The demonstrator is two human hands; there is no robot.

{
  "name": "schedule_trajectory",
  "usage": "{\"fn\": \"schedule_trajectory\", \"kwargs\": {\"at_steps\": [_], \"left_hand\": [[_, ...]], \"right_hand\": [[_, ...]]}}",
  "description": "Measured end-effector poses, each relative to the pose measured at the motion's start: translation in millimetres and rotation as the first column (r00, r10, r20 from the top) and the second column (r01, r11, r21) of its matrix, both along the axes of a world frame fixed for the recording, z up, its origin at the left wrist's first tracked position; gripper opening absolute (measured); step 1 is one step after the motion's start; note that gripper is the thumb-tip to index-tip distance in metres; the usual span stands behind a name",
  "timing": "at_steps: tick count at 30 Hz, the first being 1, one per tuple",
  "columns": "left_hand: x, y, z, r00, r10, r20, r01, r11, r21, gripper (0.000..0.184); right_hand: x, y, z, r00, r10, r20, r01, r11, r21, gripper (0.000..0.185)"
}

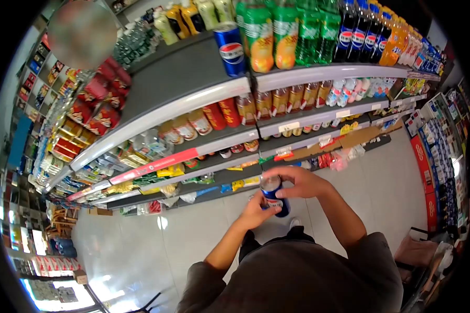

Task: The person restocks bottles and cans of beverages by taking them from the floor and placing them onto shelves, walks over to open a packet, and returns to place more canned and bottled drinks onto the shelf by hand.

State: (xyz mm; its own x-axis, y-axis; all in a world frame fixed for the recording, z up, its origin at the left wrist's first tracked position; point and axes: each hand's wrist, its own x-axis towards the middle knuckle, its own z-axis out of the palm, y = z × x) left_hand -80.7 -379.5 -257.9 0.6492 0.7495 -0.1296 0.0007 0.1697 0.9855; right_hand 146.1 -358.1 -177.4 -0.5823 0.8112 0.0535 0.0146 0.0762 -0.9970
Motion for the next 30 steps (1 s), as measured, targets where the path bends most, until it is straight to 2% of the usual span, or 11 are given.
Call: {"fn": "schedule_trajectory", "kwargs": {"at_steps": [1,2,5,6,7,9,14,15,16,25,30], "left_hand": [[-11.9,12.6,47.0,0.998,0.052,0.028,-0.052,0.998,-0.019,0.054],[-23.9,28.1,57.2,0.975,0.134,0.177,-0.159,0.978,0.137,0.055],[-57.8,86.8,137.0,0.927,0.203,0.315,-0.284,0.928,0.240,0.054],[-69.8,114.4,157.6,0.942,0.223,0.251,-0.297,0.902,0.314,0.052],[-75.4,137.8,179.9,0.920,0.197,0.340,-0.326,0.867,0.378,0.053],[-82.6,177.7,217.4,0.909,0.245,0.336,-0.383,0.811,0.443,0.051],[-70.1,253.8,253.7,0.906,0.173,0.385,-0.357,0.800,0.483,0.034],[-67.4,262.7,252.4,0.912,0.170,0.372,-0.350,0.796,0.494,0.034],[-64.4,271.1,251.2,0.918,0.169,0.359,-0.344,0.789,0.509,0.034],[-36.0,302.0,231.8,0.918,0.258,0.302,-0.390,0.726,0.566,0.046],[-29.5,304.2,224.1,0.925,0.274,0.262,-0.379,0.715,0.588,0.056]], "right_hand": [[-20.4,6.6,18.9,0.989,-0.083,-0.122,0.084,0.996,0.000,0.058],[-43.7,9.9,37.2,0.956,-0.165,-0.241,0.165,0.986,-0.020,0.059],[-98.6,42.2,65.5,0.828,-0.470,-0.308,0.539,0.818,0.200,0.058],[-116.8,49.9,79.2,0.783,-0.545,-0.299,0.620,0.722,0.307,0.056],[-130.2,58.2,91.9,0.763,-0.591,-0.263,0.638,0.626,0.448,0.056],[-152.1,72.9,111.7,0.700,-0.693,-0.174,0.590,0.423,0.688,0.057],[-182.7,138.1,108.2,0.494,-0.821,-0.285,0.708,0.190,0.681,0.064],[-186.3,136.4,121.8,0.525,-0.815,-0.246,0.759,0.318,0.568,0.067],[-185.7,150.5,116.8,0.485,-0.857,-0.176,0.680,0.243,0.692,0.067],[-180.5,177.6,100.3,0.465,-0.885,-0.017,0.652,0.330,0.683,0.072],[-176.6,177.4,88.6,0.487,-0.870,-0.079,0.651,0.301,0.697,0.068]]}}
